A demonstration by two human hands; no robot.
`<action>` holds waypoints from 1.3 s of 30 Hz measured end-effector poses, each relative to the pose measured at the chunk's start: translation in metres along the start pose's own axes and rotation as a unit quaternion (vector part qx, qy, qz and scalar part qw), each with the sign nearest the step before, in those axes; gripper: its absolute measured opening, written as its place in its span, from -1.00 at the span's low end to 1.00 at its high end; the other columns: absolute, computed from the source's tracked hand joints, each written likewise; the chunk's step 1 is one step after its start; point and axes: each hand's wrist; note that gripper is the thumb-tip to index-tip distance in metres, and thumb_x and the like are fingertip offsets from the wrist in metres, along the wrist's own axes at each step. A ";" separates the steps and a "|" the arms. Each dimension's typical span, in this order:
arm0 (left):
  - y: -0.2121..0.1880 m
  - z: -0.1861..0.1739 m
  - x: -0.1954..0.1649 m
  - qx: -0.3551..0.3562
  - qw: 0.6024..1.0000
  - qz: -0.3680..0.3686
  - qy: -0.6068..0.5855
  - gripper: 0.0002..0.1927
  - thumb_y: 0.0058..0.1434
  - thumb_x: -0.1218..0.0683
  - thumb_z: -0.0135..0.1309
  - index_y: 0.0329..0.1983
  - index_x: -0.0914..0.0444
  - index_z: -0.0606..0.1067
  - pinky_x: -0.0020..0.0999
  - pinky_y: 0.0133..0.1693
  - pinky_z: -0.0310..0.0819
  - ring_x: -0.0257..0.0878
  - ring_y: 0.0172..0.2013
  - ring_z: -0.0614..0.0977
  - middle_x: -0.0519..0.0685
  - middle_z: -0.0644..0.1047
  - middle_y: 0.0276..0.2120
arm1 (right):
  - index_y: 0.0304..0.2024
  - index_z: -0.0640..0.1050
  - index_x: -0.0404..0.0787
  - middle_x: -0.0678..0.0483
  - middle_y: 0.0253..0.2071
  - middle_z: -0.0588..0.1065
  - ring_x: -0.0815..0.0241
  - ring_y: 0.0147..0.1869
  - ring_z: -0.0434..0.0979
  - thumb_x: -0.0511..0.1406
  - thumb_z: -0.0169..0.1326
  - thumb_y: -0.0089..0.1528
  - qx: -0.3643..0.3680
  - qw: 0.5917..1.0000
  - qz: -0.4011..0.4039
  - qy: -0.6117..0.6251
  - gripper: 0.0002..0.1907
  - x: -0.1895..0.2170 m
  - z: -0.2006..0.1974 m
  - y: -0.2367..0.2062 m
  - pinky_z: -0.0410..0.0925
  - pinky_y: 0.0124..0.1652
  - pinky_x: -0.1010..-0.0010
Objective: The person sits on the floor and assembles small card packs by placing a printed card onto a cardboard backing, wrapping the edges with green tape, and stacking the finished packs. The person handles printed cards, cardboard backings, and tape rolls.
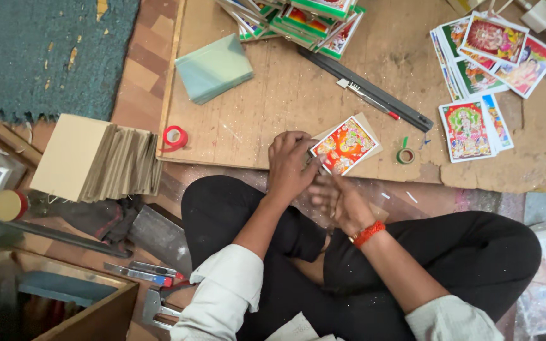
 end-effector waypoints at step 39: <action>0.025 -0.009 0.014 0.028 0.998 -0.035 -0.042 -0.74 0.07 0.11 0.33 -0.14 0.09 0.66 -0.18 0.01 0.25 -0.14 -0.05 0.49 -0.17 0.57 -0.18 | 0.02 0.67 -0.04 0.04 0.19 0.51 -0.13 0.43 0.33 -0.15 0.33 0.18 -0.168 0.525 -0.465 -0.693 -0.64 0.118 -0.045 -0.037 0.11 0.40 -0.05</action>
Point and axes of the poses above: each hand's wrist, its own y-axis towards the middle knuckle, its own z-axis out of the palm, x = y × z
